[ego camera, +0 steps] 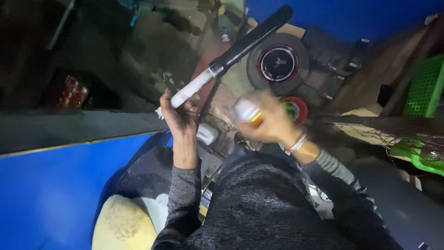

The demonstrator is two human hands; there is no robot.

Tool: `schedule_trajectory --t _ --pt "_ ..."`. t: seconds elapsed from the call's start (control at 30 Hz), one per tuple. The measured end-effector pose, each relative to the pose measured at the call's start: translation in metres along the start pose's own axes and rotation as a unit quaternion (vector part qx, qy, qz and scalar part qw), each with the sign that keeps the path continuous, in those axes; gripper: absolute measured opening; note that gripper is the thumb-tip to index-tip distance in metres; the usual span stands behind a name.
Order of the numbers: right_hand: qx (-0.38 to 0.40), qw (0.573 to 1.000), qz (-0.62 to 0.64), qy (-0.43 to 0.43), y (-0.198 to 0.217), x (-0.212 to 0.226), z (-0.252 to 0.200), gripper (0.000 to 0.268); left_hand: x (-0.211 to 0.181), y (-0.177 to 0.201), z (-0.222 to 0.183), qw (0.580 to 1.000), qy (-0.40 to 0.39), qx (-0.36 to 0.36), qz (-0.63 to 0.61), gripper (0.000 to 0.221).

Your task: Spray painting a motorcycle fork leg in a workshop environment

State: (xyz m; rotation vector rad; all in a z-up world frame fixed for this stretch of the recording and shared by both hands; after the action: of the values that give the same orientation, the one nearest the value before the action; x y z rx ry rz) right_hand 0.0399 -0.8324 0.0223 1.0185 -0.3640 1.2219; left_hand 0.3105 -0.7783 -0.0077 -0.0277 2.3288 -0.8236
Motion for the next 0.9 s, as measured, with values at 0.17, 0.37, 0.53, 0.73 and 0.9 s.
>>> schedule_trajectory --t 0.17,0.37,0.53,0.73,0.9 --pt "0.02 0.999 0.047 0.007 -0.021 -0.008 -0.007 0.071 -0.003 0.004 0.01 0.998 -0.014 0.046 0.036 0.039" --pt "-0.209 0.978 -0.013 -0.012 0.086 -0.098 0.036 0.085 -0.013 0.03 0.029 0.992 -0.068 0.077 0.076 0.025" --pt "-0.182 0.982 0.008 -0.044 0.089 -0.083 0.025 0.083 -0.019 0.01 0.013 0.968 -0.107 0.166 0.153 0.029" --pt "-0.056 0.994 0.017 -0.095 0.029 -0.057 -0.005 0.087 -0.016 0.016 0.055 0.977 -0.111 0.153 0.1 0.023" --pt "0.013 0.994 0.098 -0.037 -0.036 -0.01 -0.031 0.066 -0.011 0.008 0.062 0.982 -0.1 0.127 0.095 0.017"
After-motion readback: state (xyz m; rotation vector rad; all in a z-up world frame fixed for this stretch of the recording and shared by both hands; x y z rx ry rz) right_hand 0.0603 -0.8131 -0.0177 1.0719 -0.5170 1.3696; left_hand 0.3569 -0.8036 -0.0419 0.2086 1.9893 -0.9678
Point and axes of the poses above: each hand's wrist, its own z-axis towards the middle knuckle, its own y-axis out of the back of the hand, x = y × z, the point moved 6 cm from there along z, towards the middle knuckle
